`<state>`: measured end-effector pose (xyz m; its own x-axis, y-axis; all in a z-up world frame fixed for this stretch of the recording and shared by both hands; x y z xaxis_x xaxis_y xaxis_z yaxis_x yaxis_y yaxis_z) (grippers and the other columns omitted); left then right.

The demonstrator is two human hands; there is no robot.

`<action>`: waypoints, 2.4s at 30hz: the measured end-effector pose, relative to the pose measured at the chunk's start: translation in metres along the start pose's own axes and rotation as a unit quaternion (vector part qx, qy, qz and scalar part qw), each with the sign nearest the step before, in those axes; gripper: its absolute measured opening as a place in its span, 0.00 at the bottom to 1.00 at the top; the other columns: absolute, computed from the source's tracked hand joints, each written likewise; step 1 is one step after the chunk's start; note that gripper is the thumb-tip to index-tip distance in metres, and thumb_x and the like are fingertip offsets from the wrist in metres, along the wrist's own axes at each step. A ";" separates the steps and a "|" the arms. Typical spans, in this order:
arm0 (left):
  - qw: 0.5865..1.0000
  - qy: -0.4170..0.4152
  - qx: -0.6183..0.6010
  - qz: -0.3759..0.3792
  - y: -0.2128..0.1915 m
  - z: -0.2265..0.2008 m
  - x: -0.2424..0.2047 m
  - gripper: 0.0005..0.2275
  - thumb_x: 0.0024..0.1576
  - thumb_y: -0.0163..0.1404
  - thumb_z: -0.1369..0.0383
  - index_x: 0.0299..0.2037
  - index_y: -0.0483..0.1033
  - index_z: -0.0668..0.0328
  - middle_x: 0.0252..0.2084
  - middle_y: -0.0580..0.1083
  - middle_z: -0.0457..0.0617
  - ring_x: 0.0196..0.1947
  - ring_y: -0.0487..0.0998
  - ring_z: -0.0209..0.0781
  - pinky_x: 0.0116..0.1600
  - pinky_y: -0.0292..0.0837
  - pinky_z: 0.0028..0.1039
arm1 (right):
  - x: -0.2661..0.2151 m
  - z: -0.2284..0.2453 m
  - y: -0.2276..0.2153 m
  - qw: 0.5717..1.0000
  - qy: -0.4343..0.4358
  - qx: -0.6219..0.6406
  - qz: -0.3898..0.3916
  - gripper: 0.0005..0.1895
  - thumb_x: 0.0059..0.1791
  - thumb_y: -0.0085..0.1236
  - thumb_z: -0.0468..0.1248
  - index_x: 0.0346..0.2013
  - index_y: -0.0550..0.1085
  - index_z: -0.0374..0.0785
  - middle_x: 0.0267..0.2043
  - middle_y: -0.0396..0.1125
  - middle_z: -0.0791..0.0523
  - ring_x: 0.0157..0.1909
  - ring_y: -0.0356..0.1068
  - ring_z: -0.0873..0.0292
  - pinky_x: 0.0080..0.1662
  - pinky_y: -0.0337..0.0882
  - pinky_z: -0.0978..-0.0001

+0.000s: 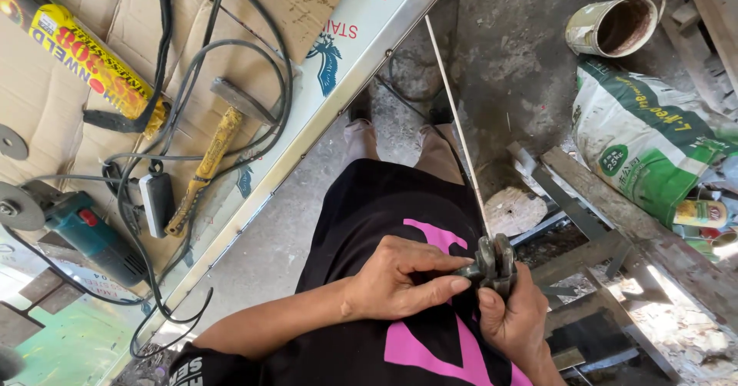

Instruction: The person performs stick arc welding on a metal workpiece at a workbench, holding the electrode holder in one hand and the workpiece in the other. The person strikes welding arcs producing sparks and smoke, pauses to reposition the workpiece, chips at it with a hammer, and resumes welding.

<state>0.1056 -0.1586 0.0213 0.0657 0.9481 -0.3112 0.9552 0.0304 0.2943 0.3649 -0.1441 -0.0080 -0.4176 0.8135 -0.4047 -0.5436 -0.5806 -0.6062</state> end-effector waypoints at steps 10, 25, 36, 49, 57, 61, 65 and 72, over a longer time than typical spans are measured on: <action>1.000 0.013 0.005 0.007 -0.001 0.002 0.000 0.11 0.62 0.58 0.70 0.50 0.81 0.70 0.30 0.79 0.52 0.29 0.83 0.35 0.34 0.75 0.21 | 0.001 0.004 -0.003 0.999 -0.015 0.044 -0.001 0.23 0.53 0.52 0.54 0.47 0.71 0.35 0.31 0.70 0.54 0.29 0.72 0.57 0.34 0.71 0.66; 1.000 0.009 0.000 0.004 0.001 0.006 0.001 0.11 0.63 0.58 0.70 0.51 0.81 0.70 0.31 0.80 0.52 0.30 0.83 0.34 0.35 0.77 0.20 | 0.006 0.003 -0.004 0.999 -0.022 0.040 0.012 0.25 0.53 0.51 0.53 0.49 0.70 0.32 0.28 0.70 0.54 0.27 0.73 0.56 0.31 0.70 0.66; 1.000 -0.005 -0.007 -0.001 0.000 0.003 0.002 0.10 0.63 0.57 0.71 0.51 0.80 0.70 0.34 0.81 0.53 0.31 0.84 0.35 0.35 0.78 0.21 | 0.011 0.008 -0.003 0.998 -0.009 0.053 0.015 0.23 0.53 0.52 0.51 0.47 0.71 0.33 0.31 0.71 0.53 0.29 0.74 0.55 0.33 0.72 0.65; 0.999 0.029 0.014 -0.003 -0.002 0.007 0.002 0.10 0.63 0.58 0.71 0.51 0.81 0.67 0.33 0.80 0.53 0.31 0.83 0.35 0.36 0.76 0.22 | 0.005 -0.008 -0.001 0.998 0.042 0.019 0.050 0.19 0.51 0.53 0.51 0.44 0.71 0.38 0.27 0.73 0.52 0.32 0.76 0.46 0.35 0.73 0.58; 0.999 0.033 0.021 -0.004 0.000 0.004 0.003 0.11 0.62 0.59 0.70 0.50 0.81 0.70 0.34 0.80 0.54 0.32 0.84 0.37 0.36 0.77 0.23 | 0.001 -0.006 0.000 0.998 0.032 0.059 0.007 0.21 0.52 0.51 0.52 0.44 0.70 0.36 0.29 0.70 0.51 0.27 0.72 0.50 0.33 0.70 0.61; 1.000 0.001 0.015 0.004 0.001 0.003 0.004 0.11 0.63 0.58 0.70 0.51 0.80 0.69 0.32 0.80 0.52 0.30 0.84 0.36 0.36 0.77 0.22 | 0.008 0.003 -0.001 0.998 0.033 0.047 0.012 0.22 0.51 0.52 0.54 0.42 0.70 0.36 0.28 0.70 0.51 0.27 0.72 0.49 0.32 0.70 0.61; 1.000 -0.007 0.014 -0.002 0.001 0.004 0.004 0.10 0.63 0.57 0.70 0.51 0.81 0.69 0.32 0.80 0.52 0.29 0.83 0.35 0.35 0.76 0.22 | 0.013 0.010 -0.001 0.998 0.003 0.054 0.008 0.22 0.53 0.51 0.54 0.42 0.70 0.36 0.29 0.70 0.51 0.29 0.72 0.49 0.33 0.70 0.61; 0.999 0.007 0.028 -0.017 0.000 0.004 0.003 0.10 0.62 0.58 0.70 0.50 0.81 0.67 0.30 0.79 0.51 0.28 0.81 0.35 0.33 0.73 0.23 | 0.019 0.018 -0.001 0.997 0.016 0.080 0.010 0.22 0.52 0.52 0.54 0.42 0.71 0.35 0.28 0.70 0.53 0.27 0.72 0.53 0.33 0.70 0.63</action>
<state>0.1068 -0.1566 0.0170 0.0298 0.9512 -0.3071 0.9714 0.0449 0.2332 0.3440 -0.1287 -0.0027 -0.4070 0.8007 -0.4396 -0.6449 -0.5927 -0.4825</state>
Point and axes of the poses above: each hand's wrist, its own x-axis towards the middle knuckle, its own y-axis out of the palm, z = x × y, the point moved 1 cm from there along x, towards the middle knuckle
